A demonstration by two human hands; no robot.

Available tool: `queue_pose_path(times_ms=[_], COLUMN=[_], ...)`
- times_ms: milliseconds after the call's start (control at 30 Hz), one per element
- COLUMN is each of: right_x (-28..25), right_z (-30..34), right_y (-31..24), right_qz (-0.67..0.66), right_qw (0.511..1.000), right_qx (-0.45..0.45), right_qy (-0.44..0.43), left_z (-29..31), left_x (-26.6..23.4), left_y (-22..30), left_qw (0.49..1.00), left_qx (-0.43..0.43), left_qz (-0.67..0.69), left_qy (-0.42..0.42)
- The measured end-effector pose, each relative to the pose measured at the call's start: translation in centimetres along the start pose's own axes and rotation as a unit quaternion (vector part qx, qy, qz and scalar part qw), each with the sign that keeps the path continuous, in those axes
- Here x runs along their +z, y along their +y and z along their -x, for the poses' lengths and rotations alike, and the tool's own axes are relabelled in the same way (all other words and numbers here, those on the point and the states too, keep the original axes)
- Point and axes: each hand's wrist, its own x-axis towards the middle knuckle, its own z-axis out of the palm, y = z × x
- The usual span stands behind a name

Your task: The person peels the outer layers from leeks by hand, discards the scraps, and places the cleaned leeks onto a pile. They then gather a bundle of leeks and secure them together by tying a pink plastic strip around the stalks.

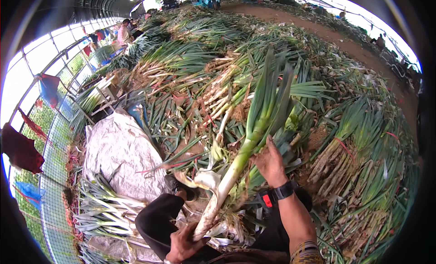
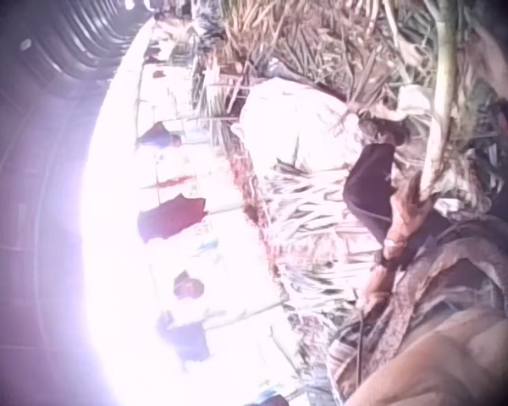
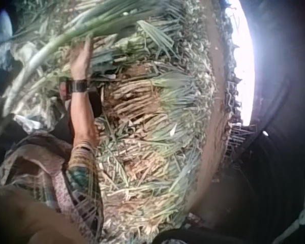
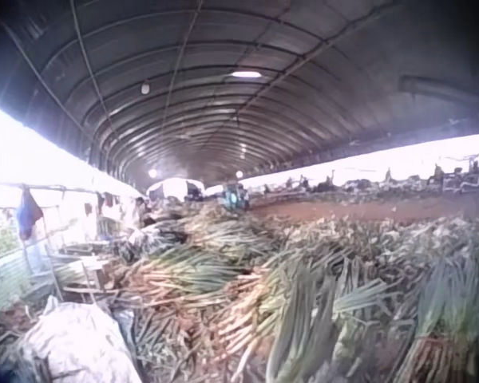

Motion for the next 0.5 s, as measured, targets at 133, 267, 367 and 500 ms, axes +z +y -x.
queue_pose_path(times_ms=[133,267,367,500], right_x=[-3.0,-5.9,-4.9,-6.6], right_z=[0.6,0.9,0.9,3.0], right_y=[-3.3,-3.4,-3.9,-6.0], right_qz=[0.281,0.254,0.347,0.677], right_qw=[0.937,0.934,0.876,0.637], right_qx=[-0.206,-0.231,-0.323,-0.364], right_qy=[0.008,0.095,0.095,0.059], left_z=[-5.8,-13.1,-17.8,-20.3], left_x=[4.1,7.6,10.3,11.6], left_y=[-0.3,3.6,7.1,13.0], left_qw=[0.995,0.981,0.985,0.950], left_qx=[-0.017,0.079,0.114,0.094], left_qz=[-0.035,0.154,0.129,0.296], left_qy=[-0.087,-0.091,-0.016,-0.027])
